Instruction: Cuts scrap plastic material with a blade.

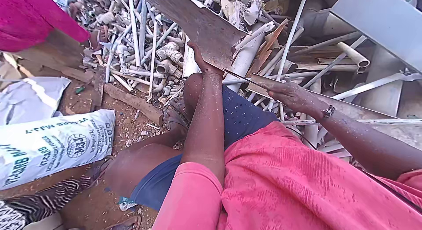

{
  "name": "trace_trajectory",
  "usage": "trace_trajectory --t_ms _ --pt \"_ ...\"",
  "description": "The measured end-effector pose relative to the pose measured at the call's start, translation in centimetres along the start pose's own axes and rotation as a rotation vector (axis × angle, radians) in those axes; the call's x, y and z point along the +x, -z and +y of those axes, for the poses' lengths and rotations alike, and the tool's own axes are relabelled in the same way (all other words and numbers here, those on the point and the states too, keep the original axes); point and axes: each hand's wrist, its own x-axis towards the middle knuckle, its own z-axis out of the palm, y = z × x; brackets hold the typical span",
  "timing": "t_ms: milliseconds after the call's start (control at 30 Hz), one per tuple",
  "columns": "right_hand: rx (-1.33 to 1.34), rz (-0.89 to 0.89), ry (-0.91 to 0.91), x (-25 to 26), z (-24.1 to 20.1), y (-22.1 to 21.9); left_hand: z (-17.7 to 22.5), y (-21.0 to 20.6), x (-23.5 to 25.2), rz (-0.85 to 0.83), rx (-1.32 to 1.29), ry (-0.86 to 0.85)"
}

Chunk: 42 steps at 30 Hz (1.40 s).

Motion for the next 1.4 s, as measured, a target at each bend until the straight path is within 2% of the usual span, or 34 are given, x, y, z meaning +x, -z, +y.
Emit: trace_trajectory --t_ms 100,200,333,433,533,633,767,900,967,1100,1167,1267,1400 --pt "-0.075 -0.029 -0.087 1.4 0.2 -0.5 -0.3 -0.1 -0.8 -0.065 0.033 -0.048" --pt "-0.176 -0.011 -0.128 2.9 0.3 -0.3 -0.5 -1.9 -2.0 -0.044 0.126 -0.037" --pt "-0.058 0.063 -0.039 1.3 0.1 0.5 0.2 -0.3 -0.5 -0.069 0.026 0.027" --pt "-0.021 0.044 0.007 -0.5 -0.1 -0.3 0.3 -1.5 -1.7 -0.028 0.054 -0.027" --pt "-0.133 0.016 -0.126 0.3 -0.3 -1.2 -0.3 -2.2 -2.2 -0.032 0.109 -0.042" --pt "-0.232 -0.007 -0.231 2.6 -0.1 -1.1 -0.2 -0.8 -1.1 -0.049 0.117 0.006" --pt "-0.165 0.069 -0.098 1.1 -0.8 -1.0 0.2 -1.1 -1.2 -0.053 0.068 0.008" --pt "-0.063 0.052 -0.010 -0.2 -1.3 -1.6 0.4 -0.7 -1.3 -0.012 0.006 0.005" --pt "-0.098 0.012 -0.041 1.1 -1.5 -1.4 0.0 0.1 -0.8 -0.066 0.014 0.002" --pt "-0.173 0.025 -0.025 3.5 -1.6 -0.6 0.3 -2.0 -3.5 -0.089 0.113 0.059" --pt "-0.149 0.039 0.005 2.7 -1.6 0.4 0.7 -2.1 -3.8 -0.071 0.114 0.092" --pt "-0.111 0.041 0.074 0.6 -1.0 1.3 1.1 -0.6 -1.6 -0.095 0.017 0.114" --pt "-0.187 0.041 0.124 -1.3 -0.2 1.7 0.7 -0.2 -1.0 -0.085 0.011 0.015"
